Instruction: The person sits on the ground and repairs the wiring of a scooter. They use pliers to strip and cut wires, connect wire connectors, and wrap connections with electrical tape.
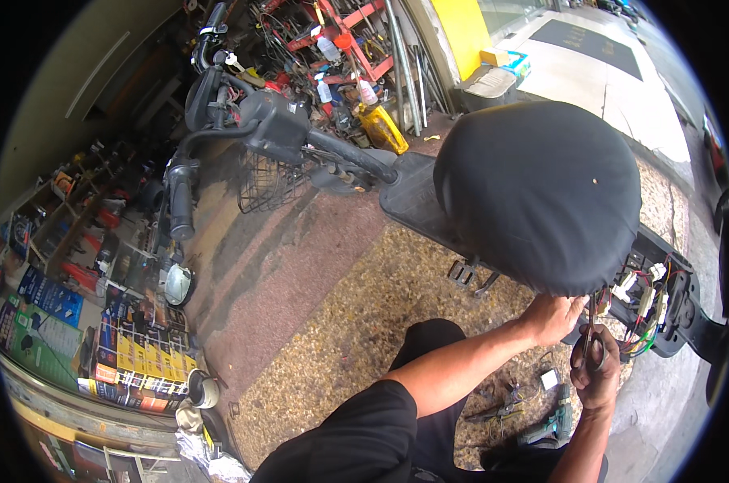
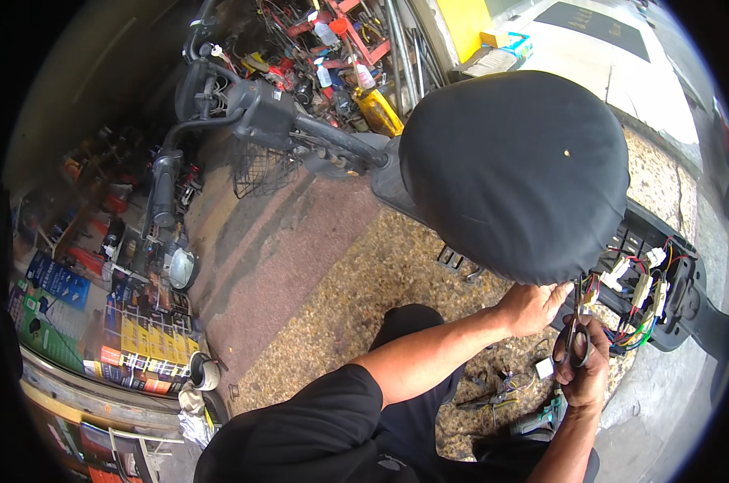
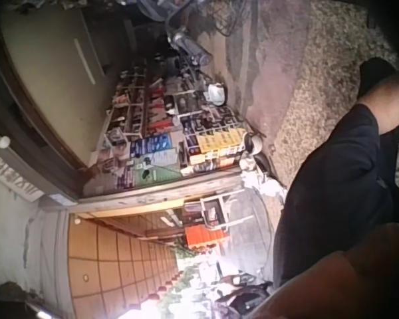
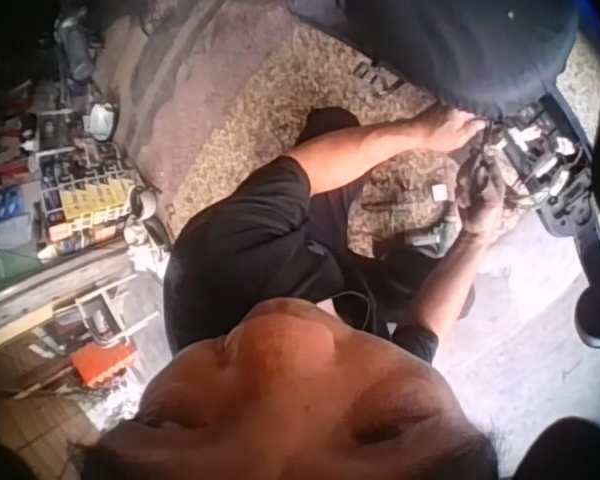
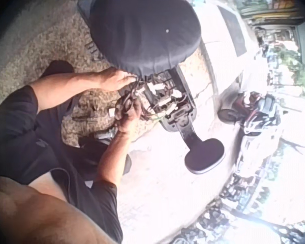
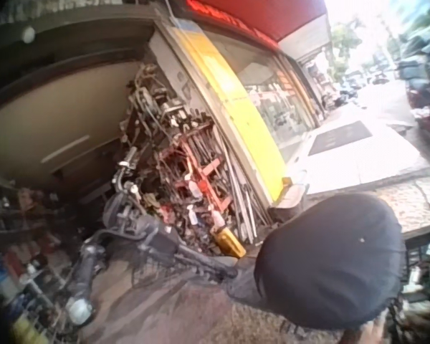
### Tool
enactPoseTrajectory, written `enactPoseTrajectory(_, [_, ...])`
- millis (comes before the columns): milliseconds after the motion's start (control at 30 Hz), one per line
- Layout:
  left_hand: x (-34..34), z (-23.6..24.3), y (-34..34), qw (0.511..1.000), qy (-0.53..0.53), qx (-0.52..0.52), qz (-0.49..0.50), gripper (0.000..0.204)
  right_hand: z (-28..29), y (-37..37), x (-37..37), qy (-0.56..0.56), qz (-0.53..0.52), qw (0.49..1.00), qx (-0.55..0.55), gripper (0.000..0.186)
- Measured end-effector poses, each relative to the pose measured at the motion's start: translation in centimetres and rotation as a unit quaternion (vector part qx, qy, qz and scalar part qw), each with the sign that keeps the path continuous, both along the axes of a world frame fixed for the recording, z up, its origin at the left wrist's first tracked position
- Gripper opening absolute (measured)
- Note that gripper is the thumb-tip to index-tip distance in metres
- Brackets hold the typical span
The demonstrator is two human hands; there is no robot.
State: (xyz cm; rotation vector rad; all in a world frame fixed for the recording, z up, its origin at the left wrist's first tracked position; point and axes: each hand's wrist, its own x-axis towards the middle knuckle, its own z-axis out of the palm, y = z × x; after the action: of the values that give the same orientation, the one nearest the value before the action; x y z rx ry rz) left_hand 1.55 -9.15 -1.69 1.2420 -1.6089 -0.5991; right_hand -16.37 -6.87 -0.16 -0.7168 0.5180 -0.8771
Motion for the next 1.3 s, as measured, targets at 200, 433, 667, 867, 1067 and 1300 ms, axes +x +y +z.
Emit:
enactPoseTrajectory(200, [0.5,0.4,0.2,0.999,0.019,0.042,-0.024,0.024,0.0,0.3,0.3,0.054,-0.028,0.998,-0.008,0.04])
enactPoseTrajectory(433, [1.1,1.6,0.6,0.992,0.074,0.092,-0.036,0.026,-0.3,0.7,0.0,0.093,-0.035,0.995,-0.016,0.028])
enactPoseTrajectory(667, [12.2,4.2,5.1,0.949,0.22,0.184,0.134,0.009,0.2,1.0,-0.3,0.112,-0.045,0.993,0.001,0.026])
enactPoseTrajectory(867, [19.9,7.0,11.1,0.915,0.284,0.11,0.266,0.011,-0.2,0.9,-1.6,0.208,-0.023,0.978,-0.005,0.039])
enactPoseTrajectory(1067, [9.7,5.1,8.3,0.963,0.209,0.158,0.066,0.007,0.3,0.5,-0.8,0.16,-0.011,0.987,-0.001,0.034])
enactPoseTrajectory(1300, [0.4,3.3,1.3,0.995,-0.025,0.099,0.018,0.026,1.5,0.5,-0.7,0.171,0.006,0.985,-0.029,0.031])
